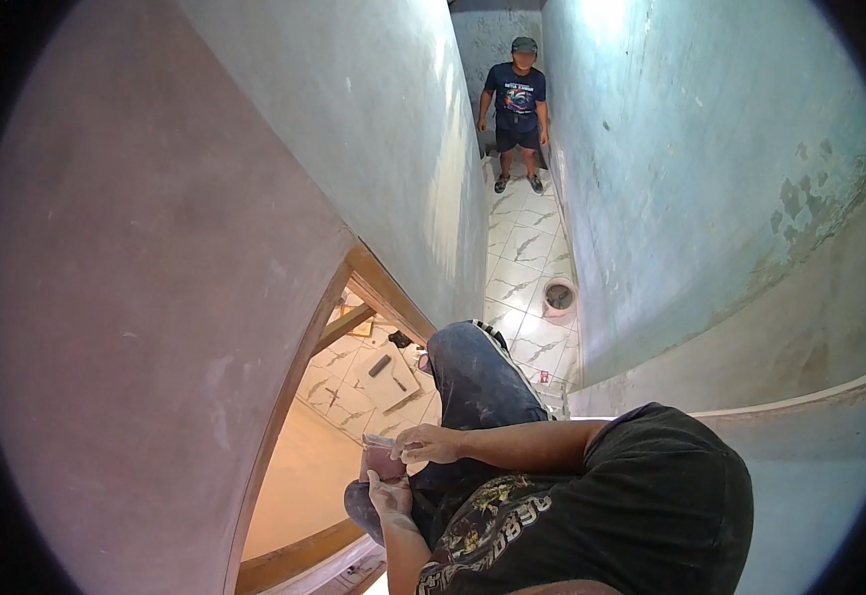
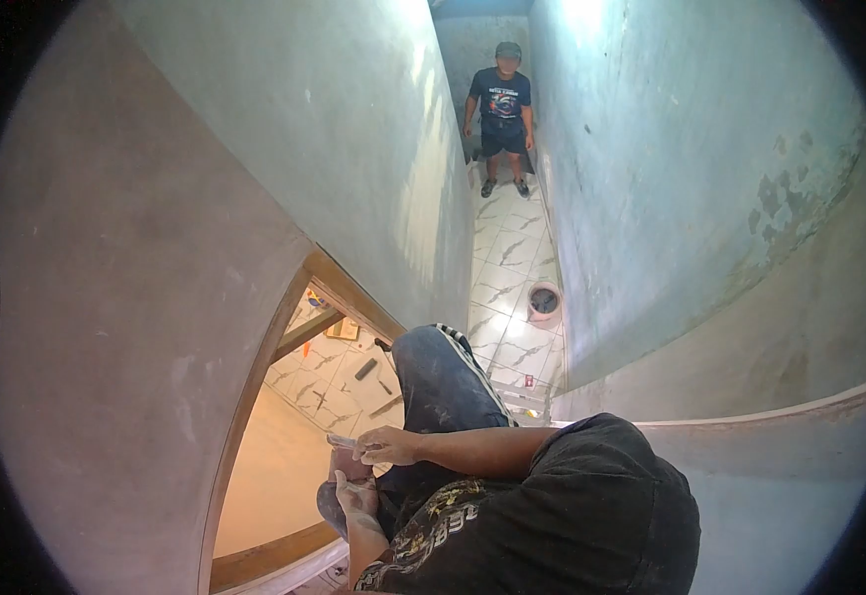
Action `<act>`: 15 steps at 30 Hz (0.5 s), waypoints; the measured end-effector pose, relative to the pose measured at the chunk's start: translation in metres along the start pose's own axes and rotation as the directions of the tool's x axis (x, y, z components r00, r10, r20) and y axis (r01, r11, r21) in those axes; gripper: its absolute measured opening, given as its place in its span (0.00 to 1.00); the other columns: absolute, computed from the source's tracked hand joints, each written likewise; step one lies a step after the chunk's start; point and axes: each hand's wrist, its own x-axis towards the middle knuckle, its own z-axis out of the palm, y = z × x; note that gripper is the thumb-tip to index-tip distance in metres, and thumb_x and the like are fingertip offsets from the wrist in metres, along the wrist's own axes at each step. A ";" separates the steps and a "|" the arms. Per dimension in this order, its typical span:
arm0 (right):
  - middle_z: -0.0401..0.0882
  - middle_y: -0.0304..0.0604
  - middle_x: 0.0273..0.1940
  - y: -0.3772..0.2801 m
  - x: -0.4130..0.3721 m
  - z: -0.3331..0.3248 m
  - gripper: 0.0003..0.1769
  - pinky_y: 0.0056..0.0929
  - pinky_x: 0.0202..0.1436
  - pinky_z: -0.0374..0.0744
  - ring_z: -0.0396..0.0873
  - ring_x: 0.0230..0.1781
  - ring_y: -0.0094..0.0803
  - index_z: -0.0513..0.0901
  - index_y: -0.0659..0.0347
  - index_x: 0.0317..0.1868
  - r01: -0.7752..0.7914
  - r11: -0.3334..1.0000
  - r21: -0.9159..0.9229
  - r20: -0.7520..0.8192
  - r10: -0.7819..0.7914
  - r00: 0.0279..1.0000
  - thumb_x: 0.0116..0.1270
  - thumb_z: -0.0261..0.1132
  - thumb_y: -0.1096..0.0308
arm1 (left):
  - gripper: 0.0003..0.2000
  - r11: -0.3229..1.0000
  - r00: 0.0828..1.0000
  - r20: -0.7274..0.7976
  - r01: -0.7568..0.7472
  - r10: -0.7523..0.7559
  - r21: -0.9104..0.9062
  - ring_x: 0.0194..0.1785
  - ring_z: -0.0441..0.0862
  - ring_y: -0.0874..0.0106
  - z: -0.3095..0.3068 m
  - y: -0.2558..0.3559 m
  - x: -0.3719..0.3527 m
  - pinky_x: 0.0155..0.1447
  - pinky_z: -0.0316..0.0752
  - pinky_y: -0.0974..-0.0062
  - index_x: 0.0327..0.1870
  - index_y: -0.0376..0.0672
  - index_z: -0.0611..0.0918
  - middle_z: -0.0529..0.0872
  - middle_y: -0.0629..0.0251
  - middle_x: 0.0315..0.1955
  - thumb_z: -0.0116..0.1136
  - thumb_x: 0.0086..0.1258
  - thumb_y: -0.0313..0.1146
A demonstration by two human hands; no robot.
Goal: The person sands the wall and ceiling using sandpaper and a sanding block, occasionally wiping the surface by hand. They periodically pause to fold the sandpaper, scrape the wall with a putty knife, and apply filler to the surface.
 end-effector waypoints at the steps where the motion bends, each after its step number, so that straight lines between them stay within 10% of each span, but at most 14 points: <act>1: 0.80 0.46 0.47 0.000 0.000 0.000 0.15 0.34 0.57 0.71 0.76 0.51 0.37 0.81 0.62 0.46 0.000 1.000 0.001 0.000 0.000 1.000 0.65 0.62 0.60 | 0.21 1.000 1.000 0.008 -0.002 0.002 0.002 0.62 0.74 0.62 -0.001 0.000 0.001 0.64 0.69 0.60 0.64 0.43 0.70 0.76 0.59 0.60 0.40 0.78 0.46; 15: 0.80 0.47 0.46 0.003 0.001 0.002 0.15 0.35 0.55 0.72 0.77 0.50 0.37 0.81 0.62 0.46 0.002 0.999 0.039 0.001 -0.002 1.000 0.65 0.63 0.60 | 0.22 1.000 1.000 0.018 -0.013 0.012 0.014 0.62 0.74 0.61 0.002 -0.001 0.000 0.64 0.69 0.59 0.65 0.43 0.69 0.76 0.59 0.60 0.39 0.78 0.46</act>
